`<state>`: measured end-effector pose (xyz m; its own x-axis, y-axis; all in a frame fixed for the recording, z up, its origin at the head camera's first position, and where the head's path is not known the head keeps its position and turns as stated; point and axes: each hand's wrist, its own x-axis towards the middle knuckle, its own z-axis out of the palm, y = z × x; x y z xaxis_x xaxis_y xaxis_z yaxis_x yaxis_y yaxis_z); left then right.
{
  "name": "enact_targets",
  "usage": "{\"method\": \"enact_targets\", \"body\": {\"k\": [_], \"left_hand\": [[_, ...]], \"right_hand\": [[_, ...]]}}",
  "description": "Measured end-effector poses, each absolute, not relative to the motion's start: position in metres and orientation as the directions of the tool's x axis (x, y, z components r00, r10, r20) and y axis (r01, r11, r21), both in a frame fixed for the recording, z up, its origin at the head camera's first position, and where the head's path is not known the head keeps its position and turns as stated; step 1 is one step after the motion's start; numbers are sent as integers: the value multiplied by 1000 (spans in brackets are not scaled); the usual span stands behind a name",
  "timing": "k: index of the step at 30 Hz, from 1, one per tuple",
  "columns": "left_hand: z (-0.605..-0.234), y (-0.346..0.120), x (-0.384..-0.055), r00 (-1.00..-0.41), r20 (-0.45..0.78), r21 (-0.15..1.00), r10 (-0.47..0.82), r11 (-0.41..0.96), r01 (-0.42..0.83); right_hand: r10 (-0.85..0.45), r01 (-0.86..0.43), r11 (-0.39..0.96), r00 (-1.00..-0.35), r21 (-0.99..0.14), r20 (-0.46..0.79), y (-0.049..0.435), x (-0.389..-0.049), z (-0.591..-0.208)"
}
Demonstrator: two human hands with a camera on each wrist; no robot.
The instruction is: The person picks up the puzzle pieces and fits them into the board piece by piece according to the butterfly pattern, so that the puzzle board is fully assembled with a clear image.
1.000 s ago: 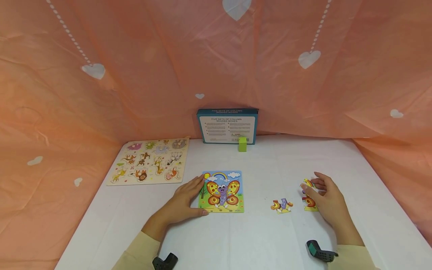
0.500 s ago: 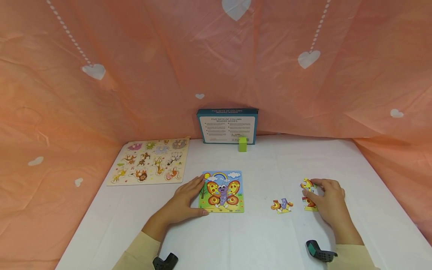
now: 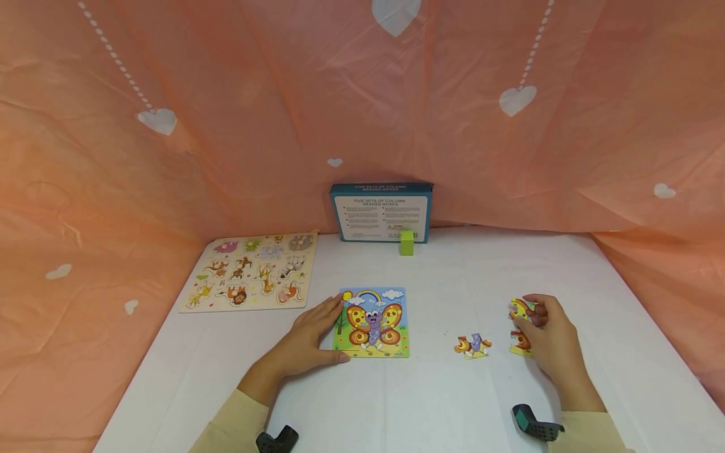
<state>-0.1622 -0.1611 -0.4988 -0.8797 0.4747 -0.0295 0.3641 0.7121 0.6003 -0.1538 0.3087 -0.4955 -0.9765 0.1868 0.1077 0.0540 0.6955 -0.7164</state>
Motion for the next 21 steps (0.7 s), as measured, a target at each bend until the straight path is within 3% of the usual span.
{"method": "enact_targets", "body": {"k": [8,21], "left_hand": [[-500,-161,-163,-880,-29,602,475,711,364],[-500,-161,-163,-882,-32,610,471,708,356]], "right_hand": [[225,30,601,-965,-799,133,299,-151,-493],[99,-139,369,-977,-919,187,278,-149,-489]]}}
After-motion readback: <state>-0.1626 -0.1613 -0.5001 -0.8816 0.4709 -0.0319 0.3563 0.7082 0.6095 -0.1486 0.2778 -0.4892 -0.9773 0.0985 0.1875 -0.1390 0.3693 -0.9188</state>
